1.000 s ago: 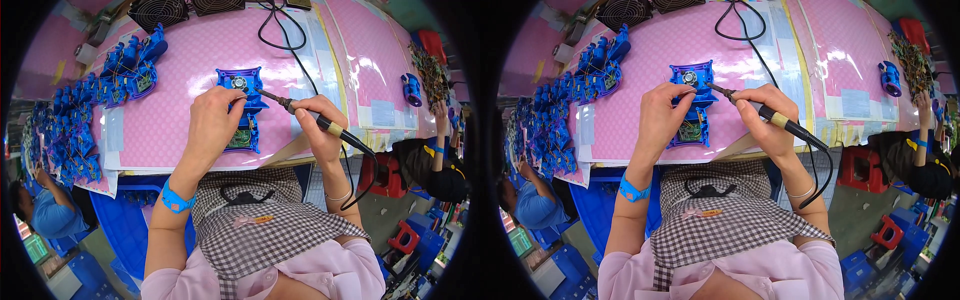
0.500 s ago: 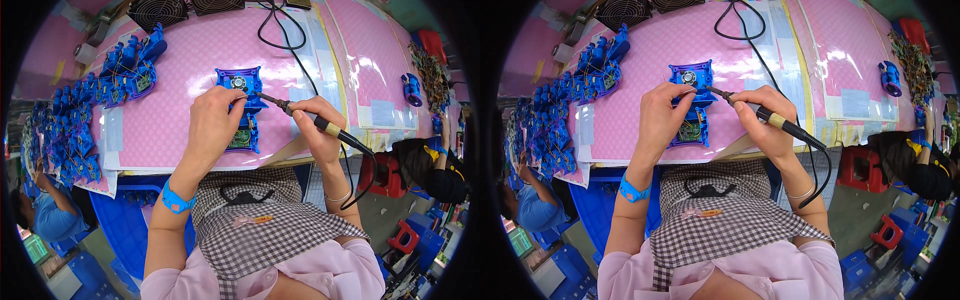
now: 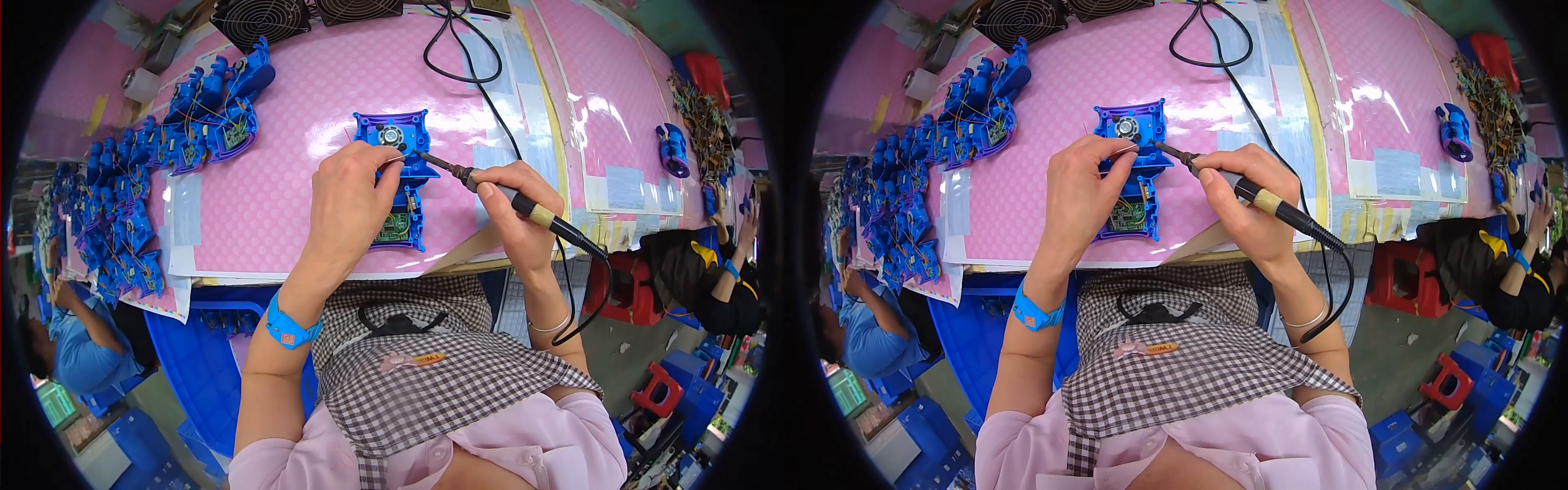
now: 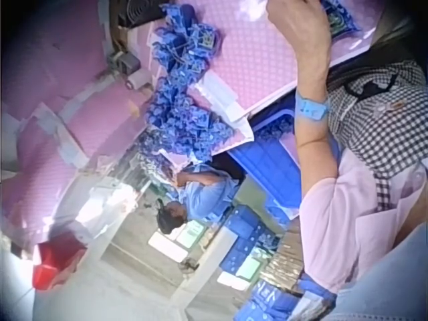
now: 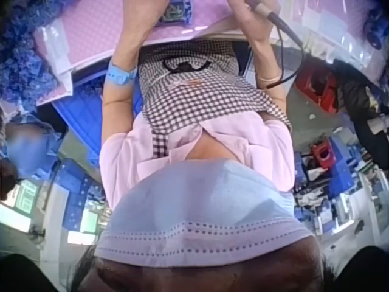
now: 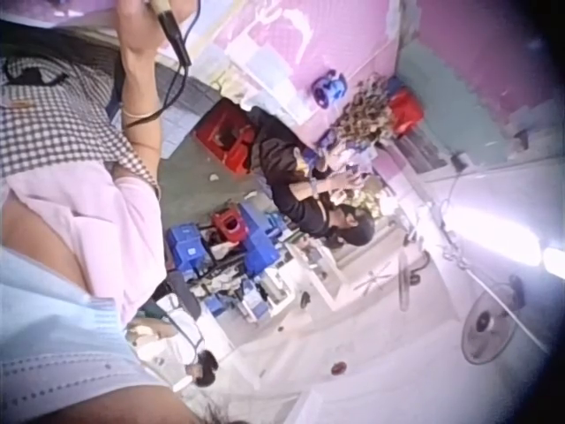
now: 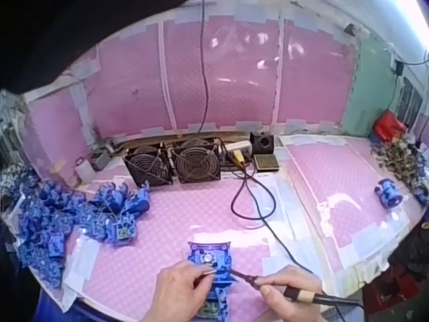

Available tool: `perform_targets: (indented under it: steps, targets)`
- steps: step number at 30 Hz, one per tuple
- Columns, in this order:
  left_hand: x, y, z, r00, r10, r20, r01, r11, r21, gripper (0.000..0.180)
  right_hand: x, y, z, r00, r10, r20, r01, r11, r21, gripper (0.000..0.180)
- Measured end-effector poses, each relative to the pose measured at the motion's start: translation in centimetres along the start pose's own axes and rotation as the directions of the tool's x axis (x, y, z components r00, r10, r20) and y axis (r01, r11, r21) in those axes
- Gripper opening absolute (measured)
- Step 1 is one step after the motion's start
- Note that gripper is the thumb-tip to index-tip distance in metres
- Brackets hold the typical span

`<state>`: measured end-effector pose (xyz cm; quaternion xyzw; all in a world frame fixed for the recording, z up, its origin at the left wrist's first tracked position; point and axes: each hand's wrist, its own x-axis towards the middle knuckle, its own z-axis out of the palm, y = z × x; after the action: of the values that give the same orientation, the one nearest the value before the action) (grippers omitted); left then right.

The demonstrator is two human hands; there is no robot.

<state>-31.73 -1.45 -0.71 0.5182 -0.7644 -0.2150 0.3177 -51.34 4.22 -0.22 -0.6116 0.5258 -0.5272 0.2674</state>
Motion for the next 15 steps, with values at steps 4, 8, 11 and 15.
perform_targets:
  steps: [4, 8, 11, 15]
  targets:
    - [-0.05, 0.10, -0.12, 1.000, -0.013, 0.004, 0.013, 1.000, 0.002, 0.012, -0.12, -0.32, -0.18, 0.999, 0.033, -0.004, -0.033, 0.999, -0.009, 0.012]
    - [-0.16, 0.20, 0.06, 0.999, -0.035, -0.014, 0.034, 0.998, -0.049, 0.010, -0.25, -0.38, -0.32, 0.996, 0.092, -0.014, -0.092, 0.996, 0.013, 0.012]
    - [-0.21, 0.06, 0.13, 0.999, -0.019, -0.033, 0.018, 0.999, -0.032, 0.010, -0.28, -0.31, -0.22, 0.991, 0.120, -0.050, -0.118, 0.992, 0.052, 0.013]
    - [-0.17, -0.07, 0.20, 0.999, -0.016, -0.030, 0.016, 1.000, 0.008, 0.012, -0.24, -0.17, -0.21, 0.992, 0.120, -0.045, -0.118, 0.992, 0.048, 0.013]
